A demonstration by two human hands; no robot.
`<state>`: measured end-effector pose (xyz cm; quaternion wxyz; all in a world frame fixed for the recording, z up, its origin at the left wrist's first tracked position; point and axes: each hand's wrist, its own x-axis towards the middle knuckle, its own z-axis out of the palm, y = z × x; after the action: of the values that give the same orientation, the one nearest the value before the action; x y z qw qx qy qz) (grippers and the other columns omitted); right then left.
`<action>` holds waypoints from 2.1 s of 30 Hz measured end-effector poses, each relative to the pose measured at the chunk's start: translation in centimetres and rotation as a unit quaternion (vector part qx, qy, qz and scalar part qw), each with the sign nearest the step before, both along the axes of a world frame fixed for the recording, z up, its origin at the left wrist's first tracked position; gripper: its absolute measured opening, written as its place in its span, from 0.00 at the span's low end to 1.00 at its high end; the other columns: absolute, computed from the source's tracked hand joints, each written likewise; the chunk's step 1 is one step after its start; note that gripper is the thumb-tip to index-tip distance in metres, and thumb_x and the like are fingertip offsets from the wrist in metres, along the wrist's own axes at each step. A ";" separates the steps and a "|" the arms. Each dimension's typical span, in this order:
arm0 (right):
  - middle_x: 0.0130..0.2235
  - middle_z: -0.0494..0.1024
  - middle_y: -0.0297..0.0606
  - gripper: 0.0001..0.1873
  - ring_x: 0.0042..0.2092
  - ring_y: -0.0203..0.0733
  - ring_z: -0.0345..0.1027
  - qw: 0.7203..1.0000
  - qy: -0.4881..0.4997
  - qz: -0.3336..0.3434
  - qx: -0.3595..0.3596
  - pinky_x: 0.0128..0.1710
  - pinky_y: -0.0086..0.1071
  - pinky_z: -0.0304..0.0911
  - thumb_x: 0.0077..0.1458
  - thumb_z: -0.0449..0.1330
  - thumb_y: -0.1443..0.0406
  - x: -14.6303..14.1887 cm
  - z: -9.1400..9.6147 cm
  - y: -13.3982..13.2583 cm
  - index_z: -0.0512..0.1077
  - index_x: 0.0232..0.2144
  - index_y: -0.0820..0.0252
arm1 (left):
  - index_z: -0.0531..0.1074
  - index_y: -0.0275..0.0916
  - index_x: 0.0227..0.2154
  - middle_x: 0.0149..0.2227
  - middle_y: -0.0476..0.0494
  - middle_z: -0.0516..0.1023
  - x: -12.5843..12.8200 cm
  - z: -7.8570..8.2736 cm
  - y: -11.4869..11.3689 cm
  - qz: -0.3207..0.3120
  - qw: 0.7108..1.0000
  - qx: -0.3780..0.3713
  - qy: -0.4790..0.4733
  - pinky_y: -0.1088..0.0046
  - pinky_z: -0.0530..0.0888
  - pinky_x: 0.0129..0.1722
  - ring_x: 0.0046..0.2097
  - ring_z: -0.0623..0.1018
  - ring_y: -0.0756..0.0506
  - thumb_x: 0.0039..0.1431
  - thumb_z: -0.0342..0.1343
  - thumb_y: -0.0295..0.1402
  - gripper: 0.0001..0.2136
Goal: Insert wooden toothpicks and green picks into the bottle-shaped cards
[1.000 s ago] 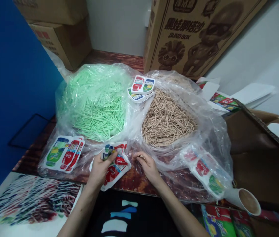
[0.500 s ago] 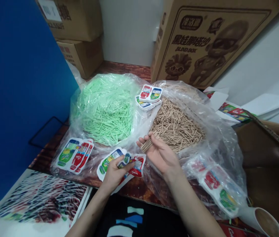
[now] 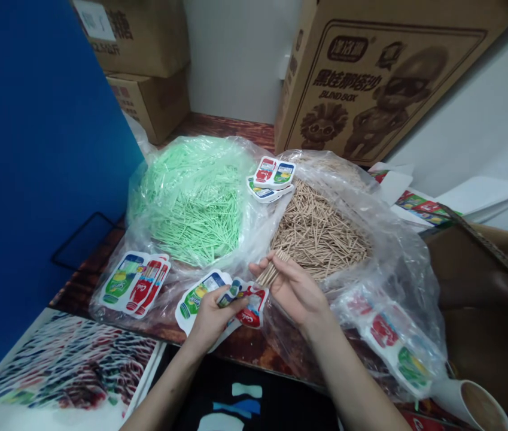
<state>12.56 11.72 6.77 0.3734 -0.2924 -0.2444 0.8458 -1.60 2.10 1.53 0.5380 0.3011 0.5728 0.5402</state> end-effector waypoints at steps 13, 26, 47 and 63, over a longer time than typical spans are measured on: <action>0.31 0.80 0.30 0.01 0.43 0.40 0.76 0.999 0.037 0.012 -0.029 0.57 0.43 0.62 0.54 0.62 0.66 0.1 -1.3 0.6 0.73 0.31 0.56 | 0.72 0.36 0.20 0.21 0.52 0.71 0.1 -0.7 -0.3 0.012 1.000 0.002 -0.004 0.76 0.67 0.29 0.25 0.68 0.51 0.43 0.68 0.36 0.11; 0.29 0.79 0.34 0.07 0.42 0.47 0.76 0.996 -0.076 0.005 0.055 0.52 0.43 0.65 0.49 0.66 0.62 0.1 -0.7 -0.6 0.72 0.30 0.59 | 0.76 0.35 0.26 0.23 0.51 0.75 0.3 -1.7 -0.3 -0.002 0.999 -0.018 -0.046 0.76 0.69 0.30 0.26 0.70 0.51 0.44 0.67 0.37 0.11; 0.49 0.72 0.40 0.09 0.52 0.46 0.64 0.789 -0.349 0.007 0.506 0.54 0.41 0.57 0.62 0.53 0.65 1.4 1.3 -1.2 0.72 0.42 0.52 | 0.79 0.39 0.31 0.33 0.47 0.81 -1.2 0.7 1.7 0.062 0.994 0.069 0.063 0.70 0.71 0.42 0.38 0.77 0.43 0.50 0.63 0.35 0.07; 0.47 0.74 0.40 0.12 0.50 0.45 0.66 0.798 -0.311 0.166 0.489 0.50 0.38 0.61 0.62 0.53 0.62 -0.8 1.2 -2.1 0.70 0.46 0.53 | 0.77 0.39 0.30 0.28 0.51 0.76 -6.7 2.2 -1.7 0.055 0.994 0.049 0.086 0.76 0.70 0.32 0.30 0.73 0.49 0.46 0.66 0.33 0.07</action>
<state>11.74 9.63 8.00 0.2248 -0.2730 -0.7734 0.5261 -8.26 0.38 3.78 0.4413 0.3404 0.6055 0.5681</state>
